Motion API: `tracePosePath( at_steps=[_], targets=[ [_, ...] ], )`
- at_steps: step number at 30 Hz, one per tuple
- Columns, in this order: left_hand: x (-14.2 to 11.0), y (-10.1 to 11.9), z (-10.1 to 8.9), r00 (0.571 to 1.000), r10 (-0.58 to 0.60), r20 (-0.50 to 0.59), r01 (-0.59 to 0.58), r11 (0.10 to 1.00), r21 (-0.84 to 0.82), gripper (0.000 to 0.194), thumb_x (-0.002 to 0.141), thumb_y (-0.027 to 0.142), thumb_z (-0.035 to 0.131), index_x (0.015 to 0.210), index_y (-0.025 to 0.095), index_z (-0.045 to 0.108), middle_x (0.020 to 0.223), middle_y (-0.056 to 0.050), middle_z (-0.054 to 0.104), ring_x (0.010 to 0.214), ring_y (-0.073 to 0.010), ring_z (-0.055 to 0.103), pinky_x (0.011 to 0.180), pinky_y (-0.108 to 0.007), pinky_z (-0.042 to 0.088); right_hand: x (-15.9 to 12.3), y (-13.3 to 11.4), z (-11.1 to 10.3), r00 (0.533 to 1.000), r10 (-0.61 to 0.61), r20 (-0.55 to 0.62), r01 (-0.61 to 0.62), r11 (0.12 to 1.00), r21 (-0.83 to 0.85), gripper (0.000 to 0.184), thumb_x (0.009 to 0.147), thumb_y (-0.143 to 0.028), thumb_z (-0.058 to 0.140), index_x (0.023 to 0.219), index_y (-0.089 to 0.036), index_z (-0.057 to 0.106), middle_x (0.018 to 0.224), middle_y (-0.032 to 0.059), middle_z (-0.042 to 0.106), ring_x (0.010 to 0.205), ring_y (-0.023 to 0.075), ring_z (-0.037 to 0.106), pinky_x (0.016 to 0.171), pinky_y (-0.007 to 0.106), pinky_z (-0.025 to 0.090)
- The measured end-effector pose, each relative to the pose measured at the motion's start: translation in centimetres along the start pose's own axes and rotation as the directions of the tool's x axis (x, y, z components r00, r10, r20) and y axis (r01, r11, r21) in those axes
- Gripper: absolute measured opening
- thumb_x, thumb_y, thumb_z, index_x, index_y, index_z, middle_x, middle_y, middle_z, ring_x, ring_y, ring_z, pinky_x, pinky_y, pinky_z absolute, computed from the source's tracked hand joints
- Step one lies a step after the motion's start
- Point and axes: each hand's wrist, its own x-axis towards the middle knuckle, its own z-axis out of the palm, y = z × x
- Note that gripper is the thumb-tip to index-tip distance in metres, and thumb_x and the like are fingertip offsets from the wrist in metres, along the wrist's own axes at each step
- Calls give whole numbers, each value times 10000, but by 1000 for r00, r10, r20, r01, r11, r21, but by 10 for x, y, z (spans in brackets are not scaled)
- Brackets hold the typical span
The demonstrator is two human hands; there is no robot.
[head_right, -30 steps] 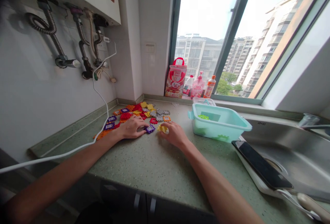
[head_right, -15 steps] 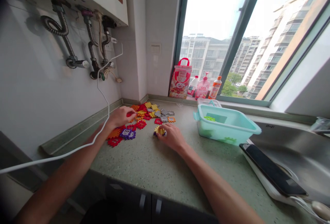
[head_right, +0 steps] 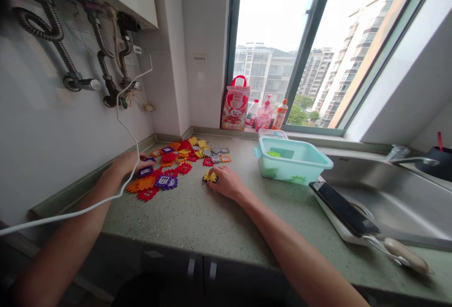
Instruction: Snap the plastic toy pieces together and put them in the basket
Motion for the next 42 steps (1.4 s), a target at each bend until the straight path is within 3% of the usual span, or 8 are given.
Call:
tracePosePath(
  at_steps=[5, 9, 15, 22, 27, 31, 35, 42],
  targets=[
    [-16, 21, -12, 976, -27, -218, 21, 999, -28, 605, 808, 684, 693, 1136, 179, 748, 1052, -126, 765, 945, -315, 694, 851, -409, 530, -4, 7, -10, 1000, 26, 15, -26, 999, -20, 277, 805, -282, 763, 1079, -255, 735, 1005, 47, 750, 932, 214, 669, 840, 291, 476],
    [-39, 80, -13, 850, 220, -480, -255, 967, -8, 456, 895, 551, 607, 1192, 225, 720, 1096, -97, 734, 1024, -293, 680, 926, -391, 512, -6, 20, -16, 1000, 28, 9, -28, 1000, -12, 295, 781, -265, 767, 1075, -244, 739, 989, 44, 748, 913, 211, 657, 838, 293, 467],
    [-85, 176, 12, 664, 621, -417, -724, 673, -150, 369, 865, 463, 698, 1141, 220, 665, 1123, -78, 725, 1063, -260, 664, 1010, -391, 496, -5, 32, -20, 995, 19, -101, -17, 1000, 18, 282, 768, -227, 775, 1047, -247, 740, 971, 39, 751, 890, 220, 658, 842, 322, 486],
    [-90, 181, 23, 683, 687, -247, -726, 603, -331, 358, 798, 470, 818, 1059, 259, 693, 1117, -24, 757, 1102, -246, 679, 1024, -379, 492, -7, 22, -22, 975, -88, -205, 124, 978, 169, 301, 786, -214, 753, 1082, -259, 726, 1022, 30, 750, 919, 201, 656, 888, 332, 513],
    [-88, 185, 21, 659, 718, -226, -751, 612, -247, 723, 755, 496, 854, 1385, 267, 585, 1210, -53, 763, 1248, -301, 628, 1118, -452, 431, -7, 7, -13, 974, -169, -152, 204, 943, 262, 309, 800, -204, 734, 1105, -249, 722, 1093, 42, 751, 1008, 210, 670, 945, 345, 519],
    [-75, 154, -2, 675, 680, -286, -734, 658, -169, 626, 796, 584, 792, 1316, 261, 663, 1292, -78, 724, 1231, -296, 625, 1106, -438, 453, -6, -4, -6, 976, -185, -119, 210, 945, 250, 299, 799, -179, 743, 1090, -248, 727, 1071, 42, 755, 1012, 220, 673, 966, 362, 513],
    [-66, 74, -28, 826, 434, -360, -525, 826, -208, 409, 941, 535, 604, 1115, 190, 740, 1181, -82, 753, 1129, -253, 633, 1079, -397, 467, -5, -9, -3, 976, -188, -110, 209, 951, 226, 307, 796, -186, 761, 1092, -262, 732, 1090, 44, 759, 1033, 232, 666, 978, 375, 509],
    [-78, -10, -14, 913, 331, -241, -390, 880, -270, 609, 869, 737, 600, 1093, 191, 751, 1232, -82, 747, 1165, -261, 641, 1104, -370, 442, -6, -6, -3, 976, -210, -51, 216, 950, 223, 320, 778, -171, 750, 1086, -254, 735, 1078, 51, 761, 1021, 231, 672, 967, 370, 513]
  ],
)
